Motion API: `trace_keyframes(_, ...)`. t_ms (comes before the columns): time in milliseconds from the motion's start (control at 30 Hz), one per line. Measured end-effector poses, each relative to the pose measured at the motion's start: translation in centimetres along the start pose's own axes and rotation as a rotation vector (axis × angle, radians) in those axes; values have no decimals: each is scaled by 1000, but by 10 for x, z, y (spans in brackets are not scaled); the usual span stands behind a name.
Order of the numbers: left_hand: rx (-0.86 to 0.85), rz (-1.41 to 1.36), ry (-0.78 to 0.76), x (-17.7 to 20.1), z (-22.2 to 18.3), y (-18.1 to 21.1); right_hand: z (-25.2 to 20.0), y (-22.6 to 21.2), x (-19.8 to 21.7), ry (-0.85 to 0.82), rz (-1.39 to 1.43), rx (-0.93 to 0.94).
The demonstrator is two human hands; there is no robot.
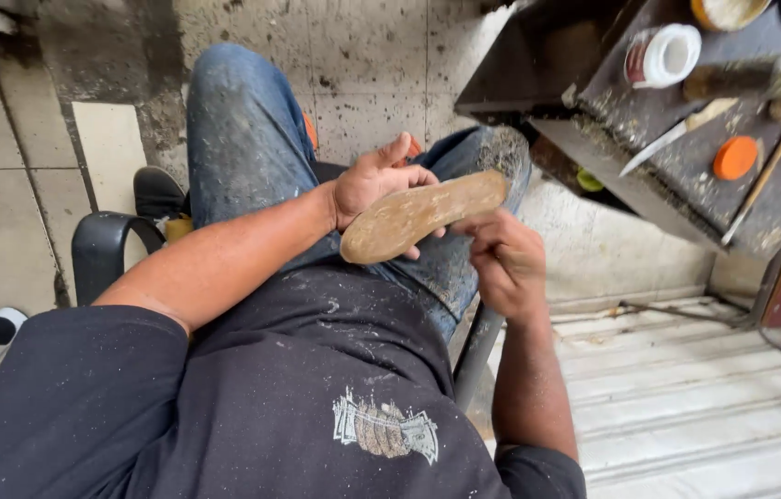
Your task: Applying adhesive to a shoe sole using a brush at a repair bench
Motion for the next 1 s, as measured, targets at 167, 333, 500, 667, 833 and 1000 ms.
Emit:
trace_keyframes(167, 35, 130, 27, -6, -22, 13, 32, -26, -24, -261, -700, 96)
trace_keyframes(333, -2, 133, -54, -3, -41, 30, 33, 2, -27, -341, -912, 177)
trace_keyframes(500, -304, 15, -311, 57, -43, 29, 26, 21, -39, -113, -659, -483)
trace_keyframes(667, -358, -86, -111, 67, 6, 6, 30, 22, -79, 69, -462, -536)
trace_keyframes(833, -363, -83, 63, 80, 31, 51, 6, 38, -50, 266, -146, -572)
trace_keyframes(1000, -267, 224, 323, 122, 102, 139, -28, 40, -16, 332, 378, -394)
Point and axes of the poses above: each hand's wrist, its own z-axis towards the middle knuckle, its own x-axis out of the back of the hand, y = z × x, the point moved 1 cm from there along z, towards the middle knuckle, and after that the axes turned 1 degree about -x, right-handed, at the moved point
